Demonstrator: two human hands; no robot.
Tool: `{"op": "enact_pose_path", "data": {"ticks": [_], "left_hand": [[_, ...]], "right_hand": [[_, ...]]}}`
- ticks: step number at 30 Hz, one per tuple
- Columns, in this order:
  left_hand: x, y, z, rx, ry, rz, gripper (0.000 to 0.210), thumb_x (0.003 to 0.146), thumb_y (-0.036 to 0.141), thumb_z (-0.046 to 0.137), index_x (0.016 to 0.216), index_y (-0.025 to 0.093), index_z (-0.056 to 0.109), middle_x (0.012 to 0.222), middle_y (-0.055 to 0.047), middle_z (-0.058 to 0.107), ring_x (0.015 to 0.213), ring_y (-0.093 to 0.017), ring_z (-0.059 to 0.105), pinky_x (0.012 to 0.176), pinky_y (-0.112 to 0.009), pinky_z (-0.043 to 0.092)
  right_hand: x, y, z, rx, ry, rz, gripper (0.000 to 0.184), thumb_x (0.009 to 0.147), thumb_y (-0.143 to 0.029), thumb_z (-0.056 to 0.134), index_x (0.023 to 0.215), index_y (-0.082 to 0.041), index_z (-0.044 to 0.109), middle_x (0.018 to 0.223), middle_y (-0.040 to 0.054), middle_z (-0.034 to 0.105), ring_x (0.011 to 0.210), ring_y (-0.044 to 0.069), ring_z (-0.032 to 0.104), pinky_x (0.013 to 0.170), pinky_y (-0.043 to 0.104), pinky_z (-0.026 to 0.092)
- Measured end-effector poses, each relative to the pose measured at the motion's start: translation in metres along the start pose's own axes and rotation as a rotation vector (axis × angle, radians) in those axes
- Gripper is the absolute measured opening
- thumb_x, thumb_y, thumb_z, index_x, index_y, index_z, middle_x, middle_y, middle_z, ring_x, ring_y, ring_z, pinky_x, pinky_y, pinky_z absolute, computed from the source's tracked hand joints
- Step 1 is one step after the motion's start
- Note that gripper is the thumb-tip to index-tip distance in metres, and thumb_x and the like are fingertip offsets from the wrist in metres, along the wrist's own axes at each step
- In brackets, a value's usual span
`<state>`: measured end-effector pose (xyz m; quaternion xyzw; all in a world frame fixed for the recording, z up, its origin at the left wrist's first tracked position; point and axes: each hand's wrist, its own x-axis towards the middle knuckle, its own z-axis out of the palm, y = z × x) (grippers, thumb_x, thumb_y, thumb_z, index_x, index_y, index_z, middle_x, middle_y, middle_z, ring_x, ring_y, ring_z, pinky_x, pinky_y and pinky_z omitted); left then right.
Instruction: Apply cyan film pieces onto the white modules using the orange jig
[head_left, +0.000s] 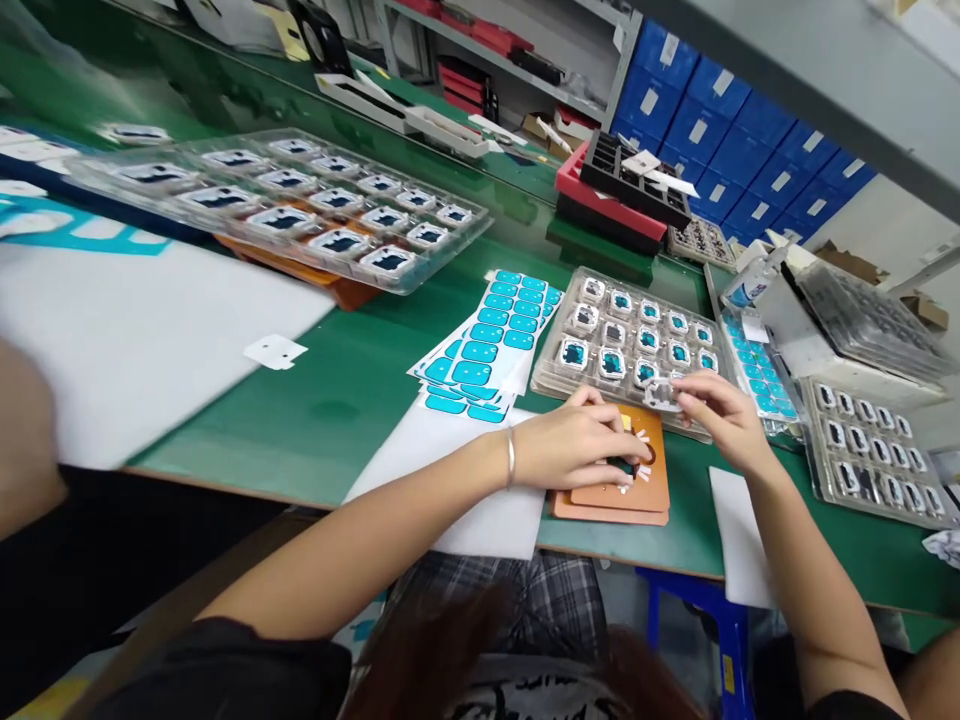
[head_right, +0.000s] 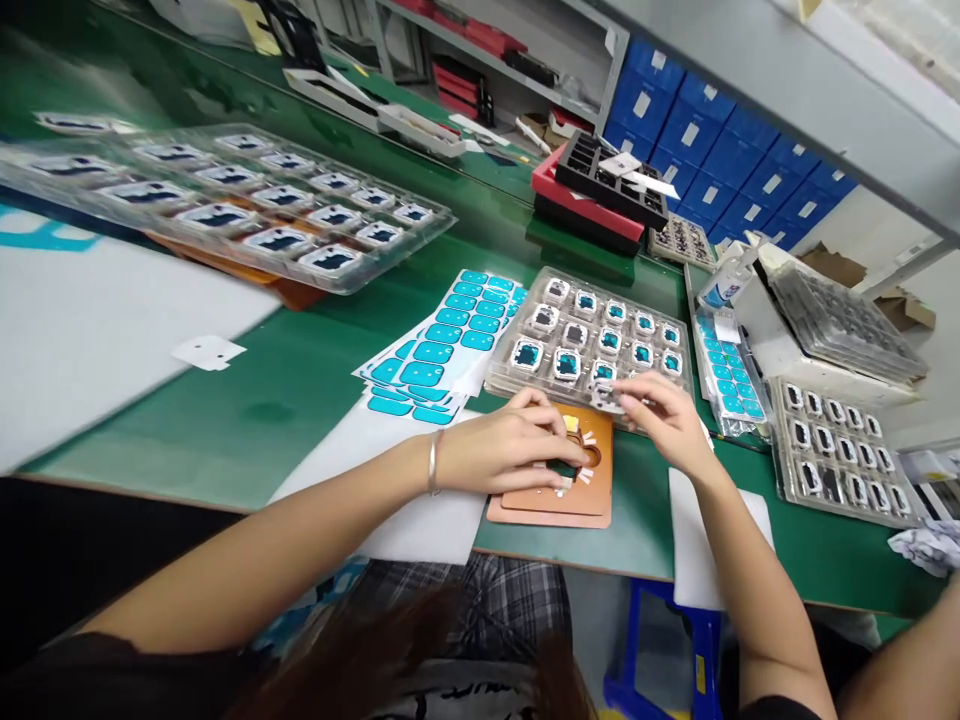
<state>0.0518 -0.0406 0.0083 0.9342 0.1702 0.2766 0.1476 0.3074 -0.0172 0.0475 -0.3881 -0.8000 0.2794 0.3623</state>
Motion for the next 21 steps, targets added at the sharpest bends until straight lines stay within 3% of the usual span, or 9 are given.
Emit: {"op": "enact_pose_path", "data": {"ticks": [3, 9, 16, 18, 21], "left_hand": [[-0.003, 0.001, -0.002, 0.004, 0.027, 0.028, 0.032, 0.098, 0.043, 0.052, 0.118, 0.020, 0.062, 0.091, -0.004, 0.072, 0.095, -0.020, 0.058, 0.091, -0.038, 0.029], [-0.005, 0.001, -0.011, 0.052, 0.082, 0.027, 0.026, 0.095, 0.043, 0.055, 0.091, 0.023, 0.071, 0.111, -0.002, 0.074, 0.105, -0.025, 0.055, 0.091, -0.042, 0.030], [-0.008, 0.003, -0.011, 0.152, 0.063, 0.055, 0.027, 0.093, 0.044, 0.058, 0.099, 0.022, 0.071, 0.104, -0.002, 0.074, 0.098, -0.023, 0.055, 0.089, -0.041, 0.031], [-0.008, 0.003, -0.011, 0.153, 0.064, 0.064, 0.027, 0.093, 0.044, 0.058, 0.099, 0.021, 0.071, 0.100, -0.003, 0.073, 0.097, -0.022, 0.055, 0.088, -0.040, 0.031], [-0.008, 0.003, -0.011, 0.154, 0.026, 0.062, 0.028, 0.094, 0.046, 0.057, 0.101, 0.022, 0.071, 0.101, -0.003, 0.073, 0.099, -0.023, 0.054, 0.090, -0.041, 0.031]], "right_hand": [[-0.027, -0.003, 0.003, 0.098, -0.052, 0.029, 0.020, 0.091, -0.035, 0.065, 0.108, -0.029, 0.074, 0.093, 0.0040, 0.069, 0.067, 0.014, 0.066, 0.058, 0.029, 0.060], [-0.040, 0.004, 0.004, -0.093, -0.059, -0.092, 0.016, 0.085, -0.025, 0.072, 0.101, -0.026, 0.074, 0.085, 0.0030, 0.076, 0.065, 0.016, 0.068, 0.058, 0.027, 0.056], [-0.042, -0.002, 0.008, -0.105, -0.182, -0.183, 0.016, 0.089, -0.023, 0.068, 0.104, -0.024, 0.072, 0.078, 0.0012, 0.070, 0.054, 0.010, 0.057, 0.048, 0.023, 0.047], [-0.042, -0.002, 0.008, -0.099, -0.151, -0.177, 0.019, 0.088, -0.024, 0.070, 0.107, -0.025, 0.072, 0.085, 0.0036, 0.069, 0.058, 0.011, 0.058, 0.047, 0.022, 0.046], [-0.041, 0.004, 0.008, -0.090, -0.137, -0.156, 0.023, 0.085, -0.025, 0.073, 0.108, -0.025, 0.073, 0.116, 0.0099, 0.069, 0.086, 0.018, 0.068, 0.058, 0.025, 0.055]]}}
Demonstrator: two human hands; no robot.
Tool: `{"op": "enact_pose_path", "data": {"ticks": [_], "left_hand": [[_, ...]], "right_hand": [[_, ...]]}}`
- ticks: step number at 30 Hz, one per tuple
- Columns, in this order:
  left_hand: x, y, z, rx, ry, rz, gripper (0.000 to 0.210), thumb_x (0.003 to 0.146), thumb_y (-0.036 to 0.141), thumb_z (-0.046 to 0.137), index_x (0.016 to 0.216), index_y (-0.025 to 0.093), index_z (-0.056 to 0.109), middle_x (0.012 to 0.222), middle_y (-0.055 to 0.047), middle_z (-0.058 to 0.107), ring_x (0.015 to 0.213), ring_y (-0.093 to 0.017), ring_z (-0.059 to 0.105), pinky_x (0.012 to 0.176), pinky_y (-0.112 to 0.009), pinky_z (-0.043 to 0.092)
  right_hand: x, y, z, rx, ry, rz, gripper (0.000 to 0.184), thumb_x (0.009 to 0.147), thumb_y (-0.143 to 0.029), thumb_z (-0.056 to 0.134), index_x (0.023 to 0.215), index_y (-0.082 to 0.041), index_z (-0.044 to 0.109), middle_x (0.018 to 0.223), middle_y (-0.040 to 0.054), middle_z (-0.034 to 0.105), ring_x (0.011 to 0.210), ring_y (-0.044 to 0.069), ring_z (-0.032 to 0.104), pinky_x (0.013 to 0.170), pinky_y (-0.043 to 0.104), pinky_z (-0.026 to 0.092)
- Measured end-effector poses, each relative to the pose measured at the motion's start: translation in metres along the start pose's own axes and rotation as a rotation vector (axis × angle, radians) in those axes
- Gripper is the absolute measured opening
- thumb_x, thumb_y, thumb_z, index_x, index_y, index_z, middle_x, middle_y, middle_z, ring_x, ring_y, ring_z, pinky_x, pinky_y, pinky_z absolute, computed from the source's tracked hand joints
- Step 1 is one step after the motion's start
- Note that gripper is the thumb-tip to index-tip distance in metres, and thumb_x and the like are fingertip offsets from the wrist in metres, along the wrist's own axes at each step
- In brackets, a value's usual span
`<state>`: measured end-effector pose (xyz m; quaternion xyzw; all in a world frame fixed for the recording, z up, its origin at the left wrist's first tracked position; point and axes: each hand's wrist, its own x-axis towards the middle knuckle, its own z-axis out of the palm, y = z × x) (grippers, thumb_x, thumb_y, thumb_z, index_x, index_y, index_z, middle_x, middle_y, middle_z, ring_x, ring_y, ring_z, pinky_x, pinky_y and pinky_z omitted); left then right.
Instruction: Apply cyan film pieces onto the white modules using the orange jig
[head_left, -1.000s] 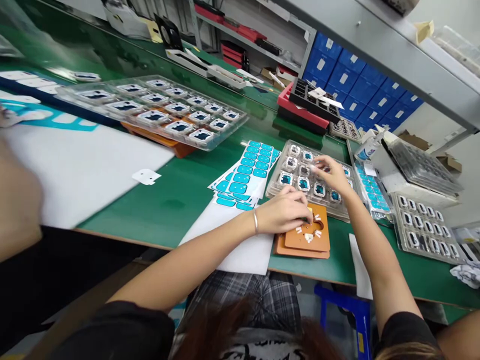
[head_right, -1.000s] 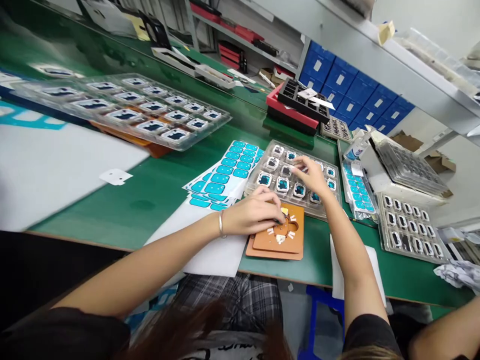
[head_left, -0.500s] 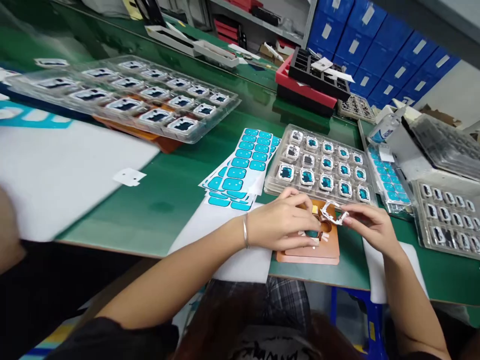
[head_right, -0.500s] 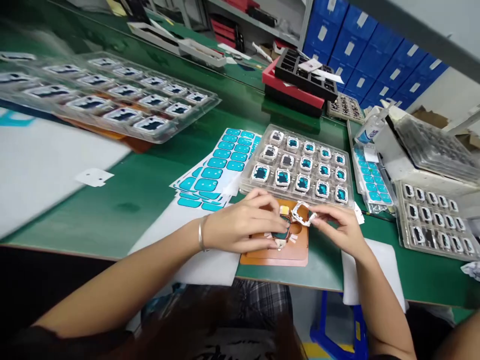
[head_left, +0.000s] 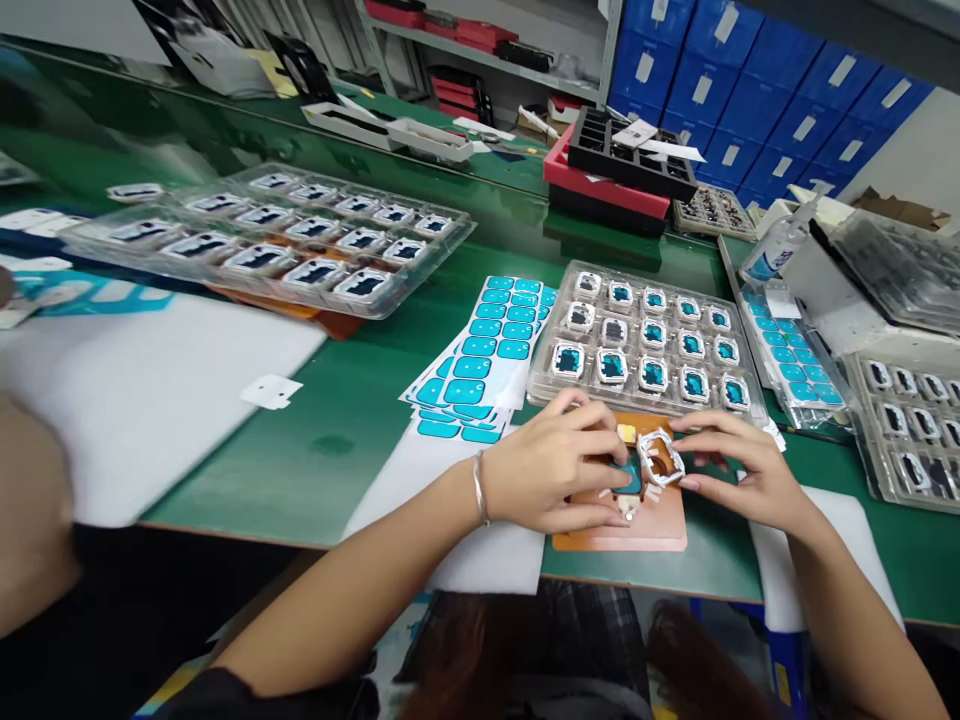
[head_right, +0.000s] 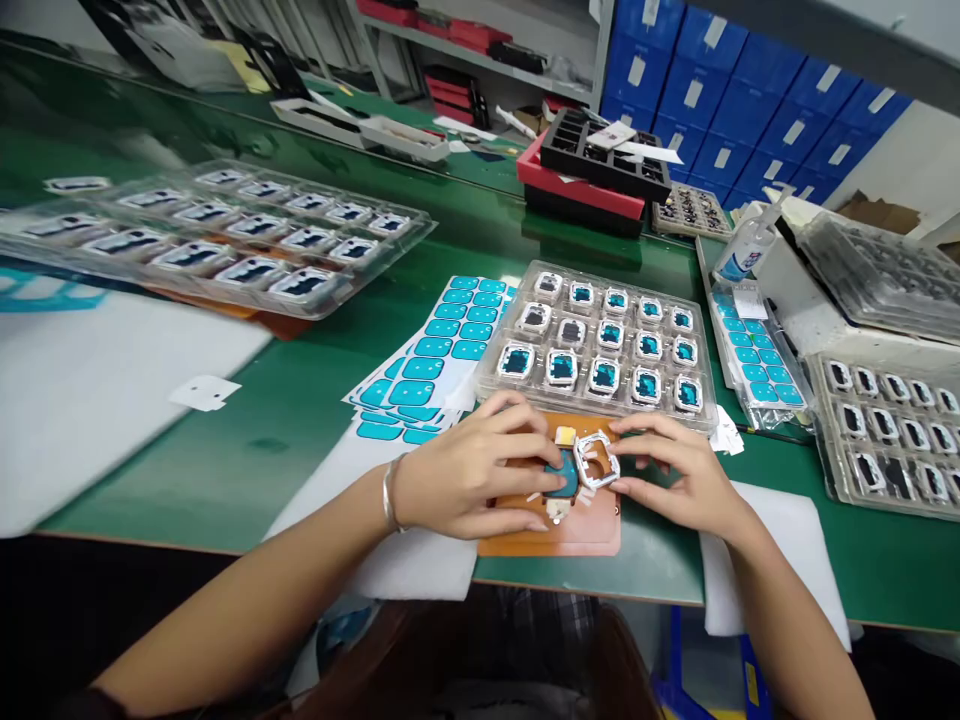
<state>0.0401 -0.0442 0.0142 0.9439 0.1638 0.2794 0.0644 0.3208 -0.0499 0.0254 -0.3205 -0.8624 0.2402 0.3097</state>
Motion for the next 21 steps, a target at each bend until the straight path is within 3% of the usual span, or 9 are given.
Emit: {"op": "enact_pose_path", "data": {"ticks": [3, 9, 12, 16, 21], "left_hand": [[0.001, 0.001, 0.000, -0.009, -0.031, -0.003, 0.029, 0.094, 0.046, 0.056, 0.104, 0.023, 0.070, 0.108, -0.003, 0.072, 0.103, -0.024, 0.053, 0.091, -0.042, 0.031], [0.002, 0.004, -0.001, -0.035, -0.010, -0.002, 0.034, 0.092, 0.052, 0.058, 0.104, 0.023, 0.071, 0.107, -0.003, 0.072, 0.103, -0.024, 0.054, 0.087, -0.041, 0.030], [0.002, 0.004, 0.000, -0.027, 0.036, -0.007, 0.029, 0.093, 0.048, 0.058, 0.095, 0.023, 0.072, 0.104, -0.001, 0.074, 0.103, -0.024, 0.054, 0.087, -0.040, 0.030], [0.002, 0.004, 0.001, -0.019, 0.099, -0.004, 0.029, 0.095, 0.042, 0.057, 0.081, 0.021, 0.071, 0.093, 0.002, 0.075, 0.101, -0.022, 0.056, 0.087, -0.039, 0.031], [0.001, 0.007, -0.004, 0.057, 0.208, -0.136, 0.039, 0.087, 0.057, 0.062, 0.086, 0.019, 0.071, 0.091, 0.000, 0.075, 0.098, -0.022, 0.056, 0.090, -0.041, 0.032]], "right_hand": [[0.001, 0.009, 0.001, 0.051, -0.036, 0.021, 0.024, 0.083, -0.026, 0.075, 0.108, -0.026, 0.072, 0.134, 0.0100, 0.063, 0.108, 0.024, 0.068, 0.078, 0.035, 0.061], [0.002, 0.013, 0.007, 0.119, -0.009, -0.018, 0.023, 0.081, -0.029, 0.078, 0.103, -0.026, 0.073, 0.126, 0.0079, 0.068, 0.116, 0.025, 0.065, 0.096, 0.042, 0.056], [0.002, 0.010, 0.007, 0.074, -0.004, -0.038, 0.022, 0.082, -0.027, 0.076, 0.104, -0.025, 0.073, 0.126, 0.0089, 0.069, 0.112, 0.025, 0.067, 0.093, 0.042, 0.056], [0.003, 0.004, 0.011, -0.031, 0.073, -0.119, 0.018, 0.082, -0.026, 0.076, 0.100, -0.025, 0.074, 0.118, 0.0102, 0.072, 0.090, 0.023, 0.070, 0.077, 0.041, 0.053], [0.007, -0.007, 0.022, -0.065, 0.109, -0.178, 0.015, 0.082, -0.031, 0.077, 0.096, -0.025, 0.075, 0.115, 0.0086, 0.074, 0.081, 0.022, 0.059, 0.071, 0.041, 0.048]]}}
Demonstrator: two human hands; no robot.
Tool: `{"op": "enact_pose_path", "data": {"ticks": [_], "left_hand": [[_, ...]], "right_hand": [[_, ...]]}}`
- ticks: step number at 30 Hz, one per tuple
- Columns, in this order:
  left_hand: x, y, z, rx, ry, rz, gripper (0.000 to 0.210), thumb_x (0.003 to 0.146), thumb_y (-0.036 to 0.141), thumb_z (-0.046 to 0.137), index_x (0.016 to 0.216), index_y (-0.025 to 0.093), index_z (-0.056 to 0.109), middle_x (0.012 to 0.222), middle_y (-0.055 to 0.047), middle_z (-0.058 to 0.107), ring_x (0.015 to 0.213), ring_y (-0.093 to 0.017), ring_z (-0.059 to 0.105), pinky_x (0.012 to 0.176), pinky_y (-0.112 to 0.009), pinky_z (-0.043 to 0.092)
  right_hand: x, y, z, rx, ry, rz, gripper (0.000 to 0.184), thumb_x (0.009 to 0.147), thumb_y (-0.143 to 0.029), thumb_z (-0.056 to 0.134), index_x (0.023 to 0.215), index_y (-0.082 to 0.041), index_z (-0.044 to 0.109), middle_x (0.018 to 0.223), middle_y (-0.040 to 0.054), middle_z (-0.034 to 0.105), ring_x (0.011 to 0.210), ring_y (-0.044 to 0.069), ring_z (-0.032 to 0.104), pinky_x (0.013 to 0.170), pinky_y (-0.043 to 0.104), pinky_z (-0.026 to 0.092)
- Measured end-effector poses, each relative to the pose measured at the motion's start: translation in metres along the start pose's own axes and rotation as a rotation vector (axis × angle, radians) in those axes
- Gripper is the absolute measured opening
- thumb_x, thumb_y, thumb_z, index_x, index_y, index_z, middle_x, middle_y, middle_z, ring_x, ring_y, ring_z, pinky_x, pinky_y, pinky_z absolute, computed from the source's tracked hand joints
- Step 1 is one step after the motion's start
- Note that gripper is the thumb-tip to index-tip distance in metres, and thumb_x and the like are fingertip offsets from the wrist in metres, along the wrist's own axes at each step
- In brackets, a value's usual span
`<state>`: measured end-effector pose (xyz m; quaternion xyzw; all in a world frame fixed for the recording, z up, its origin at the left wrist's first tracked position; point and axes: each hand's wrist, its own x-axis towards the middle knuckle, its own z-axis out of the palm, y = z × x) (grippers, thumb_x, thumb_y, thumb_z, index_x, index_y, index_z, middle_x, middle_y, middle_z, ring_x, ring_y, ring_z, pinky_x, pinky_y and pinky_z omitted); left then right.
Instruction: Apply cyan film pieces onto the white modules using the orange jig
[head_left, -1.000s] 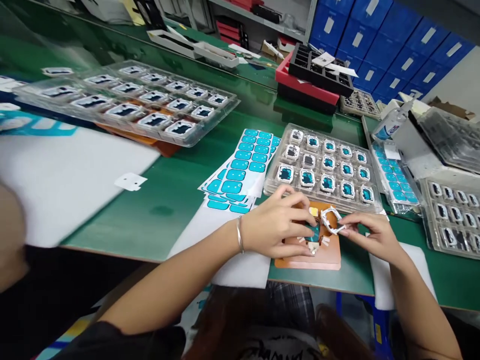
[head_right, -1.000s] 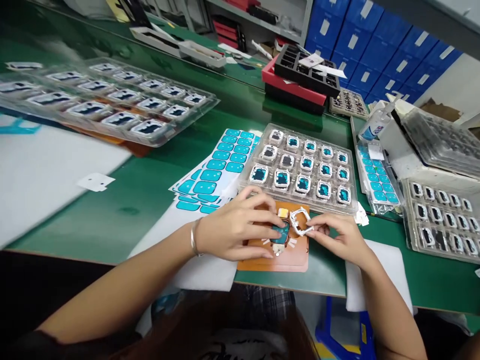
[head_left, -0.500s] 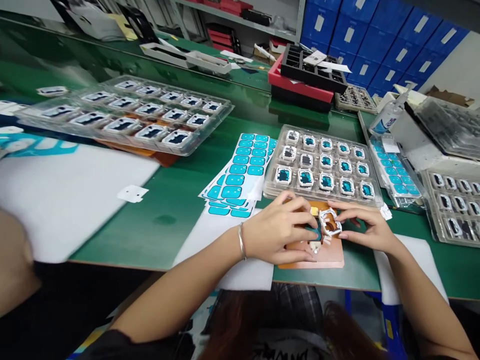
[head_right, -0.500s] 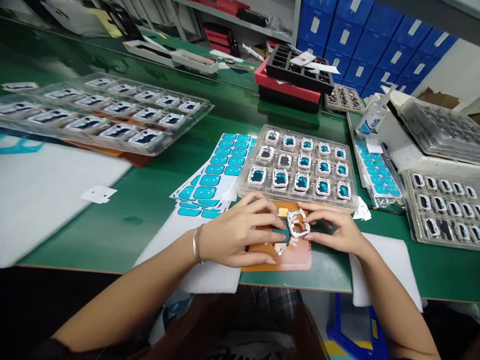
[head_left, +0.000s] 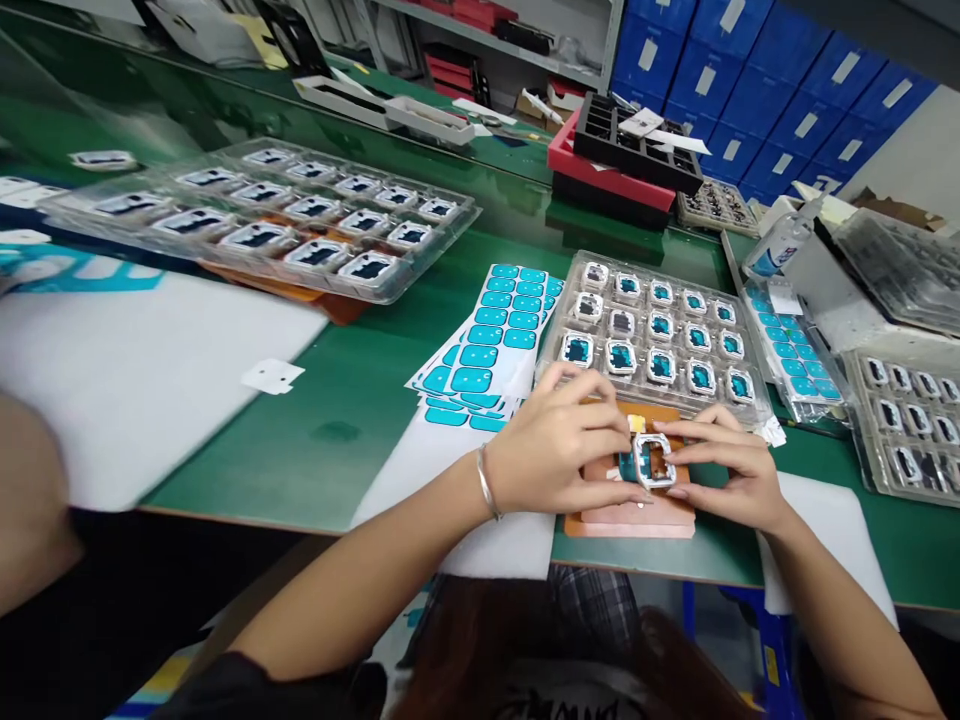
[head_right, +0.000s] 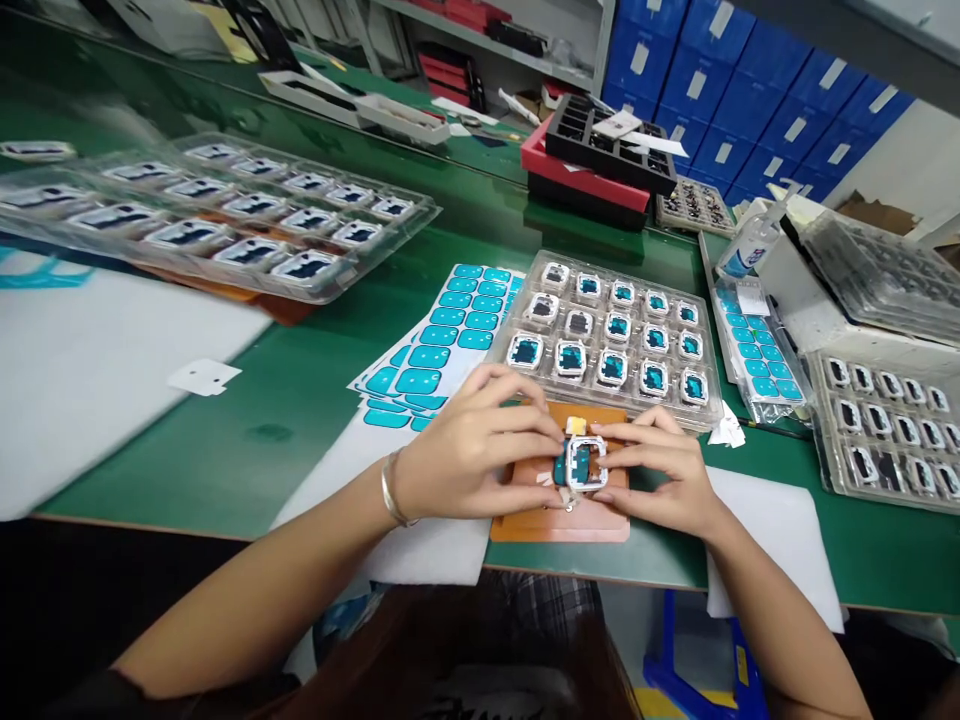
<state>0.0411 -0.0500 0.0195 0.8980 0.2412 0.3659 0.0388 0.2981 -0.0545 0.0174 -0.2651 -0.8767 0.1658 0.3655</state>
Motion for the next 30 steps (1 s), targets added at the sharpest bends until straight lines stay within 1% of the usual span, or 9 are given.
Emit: {"op": "enact_pose_path", "data": {"ticks": [3, 5, 11, 15, 20, 22, 26, 28, 30], "left_hand": [[-0.001, 0.000, -0.001, 0.064, -0.019, -0.115, 0.058, 0.078, 0.071, 0.064, 0.101, 0.018, 0.071, 0.102, -0.004, 0.074, 0.102, -0.025, 0.055, 0.092, -0.043, 0.029], [-0.002, -0.001, 0.000, 0.076, -0.059, -0.152, 0.063, 0.075, 0.073, 0.064, 0.106, 0.018, 0.070, 0.107, -0.005, 0.073, 0.104, -0.026, 0.055, 0.092, -0.043, 0.028], [-0.002, 0.000, 0.002, 0.049, -0.098, -0.164, 0.057, 0.080, 0.069, 0.062, 0.105, 0.019, 0.070, 0.108, -0.005, 0.072, 0.105, -0.027, 0.054, 0.092, -0.044, 0.026], [-0.002, 0.001, 0.001, 0.048, -0.108, -0.173, 0.059, 0.082, 0.071, 0.059, 0.109, 0.020, 0.069, 0.109, -0.006, 0.072, 0.105, -0.027, 0.053, 0.093, -0.045, 0.026], [-0.002, 0.001, 0.000, 0.044, -0.130, -0.171, 0.052, 0.082, 0.065, 0.062, 0.109, 0.020, 0.069, 0.111, -0.006, 0.071, 0.107, -0.028, 0.053, 0.093, -0.046, 0.027], [-0.002, 0.001, 0.000, 0.031, -0.147, -0.192, 0.052, 0.081, 0.065, 0.064, 0.108, 0.021, 0.069, 0.112, -0.006, 0.070, 0.108, -0.028, 0.053, 0.093, -0.046, 0.027], [-0.002, 0.002, 0.002, -0.028, -0.237, -0.280, 0.053, 0.078, 0.065, 0.068, 0.107, 0.021, 0.068, 0.116, -0.007, 0.067, 0.111, -0.029, 0.053, 0.091, -0.046, 0.031], [-0.001, 0.002, 0.004, -0.083, -0.229, -0.324, 0.050, 0.075, 0.062, 0.073, 0.103, 0.020, 0.069, 0.118, -0.007, 0.066, 0.115, -0.030, 0.053, 0.092, -0.047, 0.032], [0.000, 0.002, 0.008, -0.171, -0.168, -0.355, 0.049, 0.069, 0.060, 0.079, 0.098, 0.021, 0.071, 0.118, -0.006, 0.067, 0.117, -0.031, 0.053, 0.094, -0.049, 0.032]], "right_hand": [[0.001, -0.005, 0.008, -0.023, 0.030, 0.022, 0.016, 0.082, -0.032, 0.076, 0.097, -0.025, 0.075, 0.115, 0.0085, 0.073, 0.082, 0.023, 0.057, 0.073, 0.043, 0.048], [0.001, -0.007, 0.011, -0.038, 0.055, 0.035, 0.017, 0.081, -0.032, 0.077, 0.098, -0.027, 0.075, 0.115, 0.0073, 0.074, 0.083, 0.023, 0.057, 0.073, 0.043, 0.048], [-0.001, -0.007, 0.016, -0.033, 0.072, 0.043, 0.020, 0.080, -0.031, 0.078, 0.099, -0.030, 0.075, 0.116, 0.0057, 0.073, 0.086, 0.025, 0.057, 0.074, 0.046, 0.049], [-0.001, -0.007, 0.016, -0.045, 0.070, 0.048, 0.018, 0.081, -0.031, 0.077, 0.099, -0.030, 0.075, 0.116, 0.0054, 0.073, 0.087, 0.026, 0.059, 0.076, 0.047, 0.049], [-0.002, -0.009, 0.016, -0.062, 0.058, 0.053, 0.018, 0.081, -0.031, 0.077, 0.099, -0.030, 0.074, 0.118, 0.0060, 0.072, 0.088, 0.026, 0.059, 0.076, 0.047, 0.049], [-0.002, -0.009, 0.016, -0.064, 0.057, 0.050, 0.018, 0.081, -0.031, 0.076, 0.099, -0.029, 0.073, 0.118, 0.0063, 0.072, 0.089, 0.026, 0.058, 0.077, 0.047, 0.049], [-0.001, -0.008, 0.018, -0.086, 0.036, 0.019, 0.015, 0.079, -0.028, 0.078, 0.093, -0.027, 0.071, 0.115, 0.0071, 0.073, 0.090, 0.026, 0.057, 0.076, 0.047, 0.047], [-0.001, -0.007, 0.018, -0.100, 0.026, 0.015, 0.014, 0.079, -0.029, 0.077, 0.090, -0.027, 0.070, 0.113, 0.0065, 0.074, 0.089, 0.026, 0.057, 0.076, 0.047, 0.047], [-0.001, -0.006, 0.019, -0.106, 0.031, 0.019, 0.015, 0.079, -0.030, 0.076, 0.092, -0.027, 0.069, 0.111, 0.0059, 0.074, 0.089, 0.026, 0.057, 0.077, 0.046, 0.046]]}}
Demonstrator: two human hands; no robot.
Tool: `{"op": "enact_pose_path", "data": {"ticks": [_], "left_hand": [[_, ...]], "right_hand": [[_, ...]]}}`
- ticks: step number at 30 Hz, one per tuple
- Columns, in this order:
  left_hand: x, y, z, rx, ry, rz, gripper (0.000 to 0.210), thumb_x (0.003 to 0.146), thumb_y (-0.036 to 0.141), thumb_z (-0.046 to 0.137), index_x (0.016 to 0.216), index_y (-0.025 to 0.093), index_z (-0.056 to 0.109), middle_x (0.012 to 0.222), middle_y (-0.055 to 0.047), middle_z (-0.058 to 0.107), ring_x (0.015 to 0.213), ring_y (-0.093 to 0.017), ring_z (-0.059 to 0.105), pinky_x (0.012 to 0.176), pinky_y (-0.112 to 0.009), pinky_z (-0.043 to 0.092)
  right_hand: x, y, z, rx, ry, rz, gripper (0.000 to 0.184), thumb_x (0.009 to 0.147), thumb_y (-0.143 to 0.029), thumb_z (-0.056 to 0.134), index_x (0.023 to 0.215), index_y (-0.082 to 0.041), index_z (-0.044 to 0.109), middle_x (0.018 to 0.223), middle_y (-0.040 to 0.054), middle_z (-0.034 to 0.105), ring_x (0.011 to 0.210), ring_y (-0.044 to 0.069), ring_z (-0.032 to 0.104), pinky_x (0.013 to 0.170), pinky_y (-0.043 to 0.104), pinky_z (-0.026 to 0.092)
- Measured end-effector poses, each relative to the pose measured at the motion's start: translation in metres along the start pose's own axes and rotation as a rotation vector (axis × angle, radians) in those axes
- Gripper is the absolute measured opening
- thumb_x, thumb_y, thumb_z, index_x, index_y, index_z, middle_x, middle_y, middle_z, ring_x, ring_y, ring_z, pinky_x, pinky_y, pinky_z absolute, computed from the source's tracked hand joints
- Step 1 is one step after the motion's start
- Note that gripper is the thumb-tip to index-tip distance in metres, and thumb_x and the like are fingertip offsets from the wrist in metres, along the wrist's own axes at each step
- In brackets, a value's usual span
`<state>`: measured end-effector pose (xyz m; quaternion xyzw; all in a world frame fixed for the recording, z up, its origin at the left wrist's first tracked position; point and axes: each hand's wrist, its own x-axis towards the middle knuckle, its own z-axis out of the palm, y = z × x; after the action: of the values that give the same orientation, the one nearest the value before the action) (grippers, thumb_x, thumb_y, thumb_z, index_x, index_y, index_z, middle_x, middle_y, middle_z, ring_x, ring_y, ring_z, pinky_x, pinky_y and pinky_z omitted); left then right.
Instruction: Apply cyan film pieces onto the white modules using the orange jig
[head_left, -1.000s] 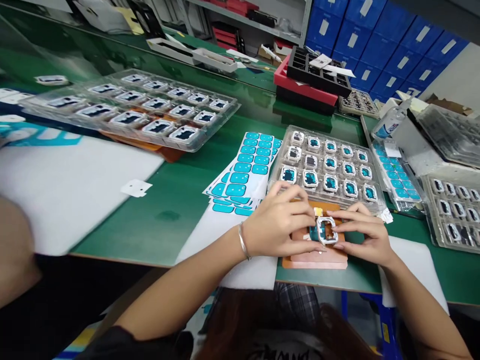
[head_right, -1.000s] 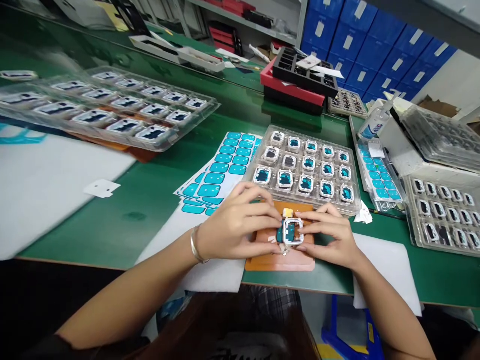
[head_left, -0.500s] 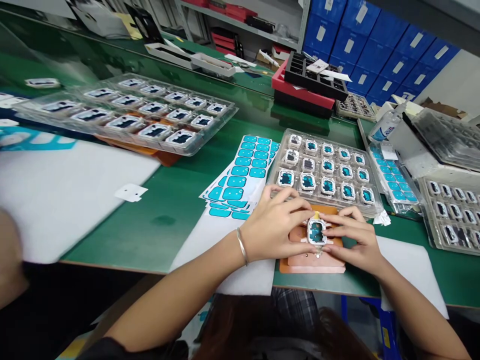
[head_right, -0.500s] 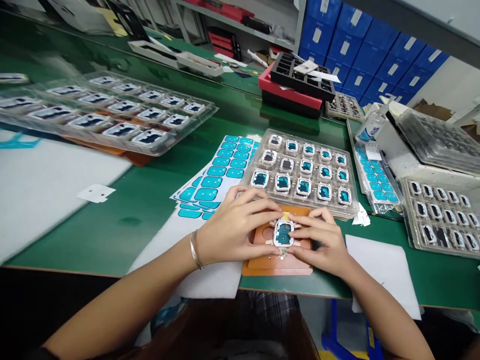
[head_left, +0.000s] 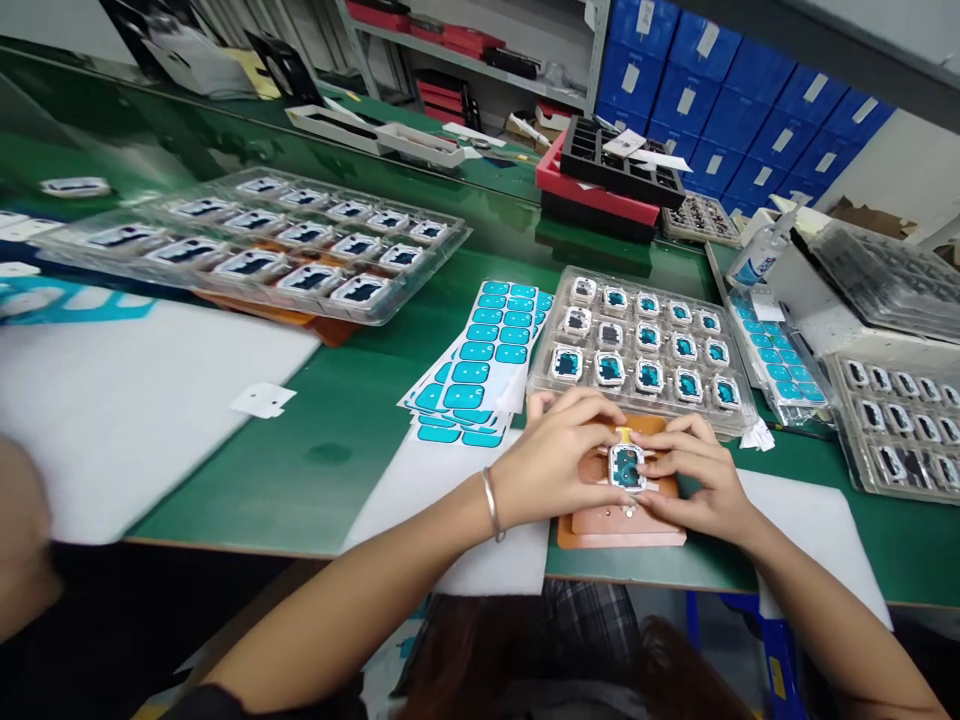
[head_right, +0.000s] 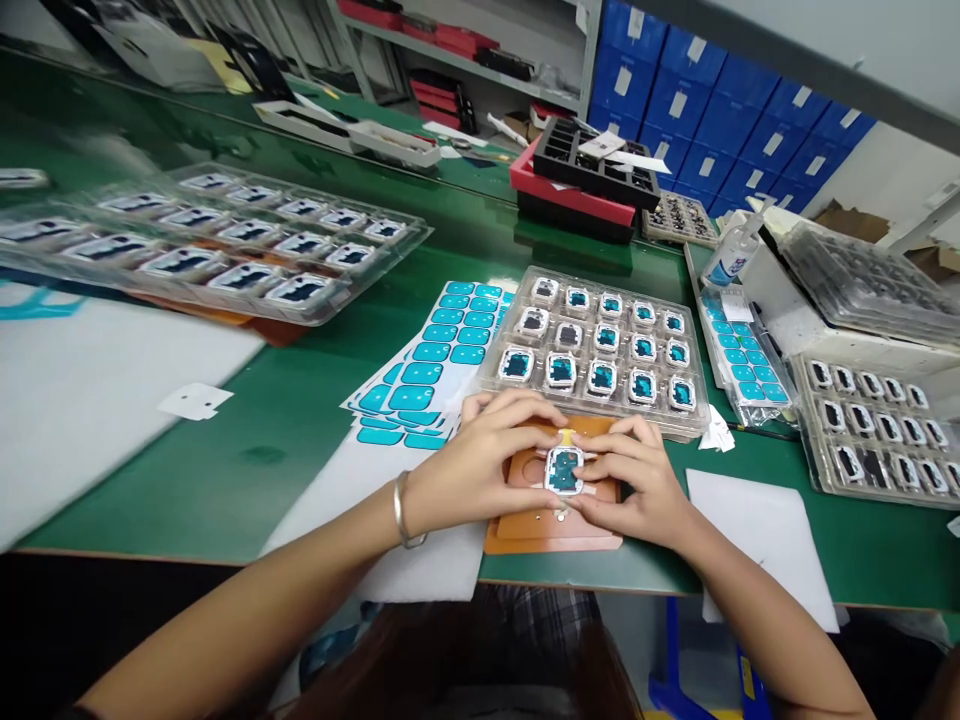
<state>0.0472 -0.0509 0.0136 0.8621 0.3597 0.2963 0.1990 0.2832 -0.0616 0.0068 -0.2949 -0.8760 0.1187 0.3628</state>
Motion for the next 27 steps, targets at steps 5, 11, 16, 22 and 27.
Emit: {"op": "enact_pose_path", "data": {"ticks": [5, 11, 16, 22, 27], "left_hand": [[0.004, 0.002, 0.012, -0.122, 0.072, 0.058, 0.058, 0.070, 0.062, 0.077, 0.117, 0.029, 0.068, 0.126, -0.007, 0.064, 0.125, -0.031, 0.049, 0.101, -0.052, 0.032], [0.001, 0.005, 0.021, 0.079, 0.089, 0.165, 0.082, 0.074, 0.074, 0.065, 0.143, 0.033, 0.047, 0.146, -0.013, 0.049, 0.131, -0.037, 0.035, 0.101, -0.055, 0.030], [-0.001, 0.001, 0.018, 0.268, 0.323, 0.311, 0.053, 0.089, 0.062, 0.057, 0.128, 0.027, 0.060, 0.134, -0.010, 0.061, 0.124, -0.032, 0.041, 0.095, -0.049, 0.026], [0.001, 0.004, 0.016, 0.328, 0.412, 0.354, 0.031, 0.090, 0.050, 0.062, 0.114, 0.030, 0.068, 0.121, -0.003, 0.070, 0.115, -0.028, 0.047, 0.090, -0.046, 0.027], [0.001, 0.007, 0.013, 0.289, 0.446, 0.385, 0.023, 0.089, 0.045, 0.066, 0.106, 0.031, 0.071, 0.118, -0.001, 0.072, 0.114, -0.026, 0.047, 0.090, -0.045, 0.028]], "right_hand": [[-0.006, 0.004, 0.006, 0.015, 0.085, 0.062, 0.035, 0.075, -0.037, 0.079, 0.104, -0.028, 0.062, 0.100, 0.0059, 0.070, 0.088, 0.025, 0.058, 0.080, 0.044, 0.045], [-0.015, 0.007, 0.016, 0.502, 0.129, 0.285, 0.051, 0.075, -0.049, 0.079, 0.112, -0.029, 0.050, 0.104, 0.0047, 0.061, 0.096, 0.022, 0.065, 0.079, 0.033, 0.055], [-0.011, 0.004, 0.010, 0.767, 0.046, 0.420, 0.050, 0.077, -0.052, 0.076, 0.111, -0.028, 0.048, 0.099, 0.0041, 0.070, 0.076, 0.018, 0.068, 0.068, 0.031, 0.056], [-0.008, 0.003, 0.007, 0.786, 0.046, 0.445, 0.051, 0.075, -0.051, 0.079, 0.109, -0.028, 0.049, 0.106, 0.0082, 0.072, 0.096, 0.025, 0.070, 0.080, 0.039, 0.057], [-0.012, 0.005, 0.013, 0.653, 0.159, 0.396, 0.048, 0.080, -0.050, 0.074, 0.113, -0.029, 0.046, 0.116, 0.0103, 0.070, 0.105, 0.026, 0.069, 0.084, 0.041, 0.059]]}}
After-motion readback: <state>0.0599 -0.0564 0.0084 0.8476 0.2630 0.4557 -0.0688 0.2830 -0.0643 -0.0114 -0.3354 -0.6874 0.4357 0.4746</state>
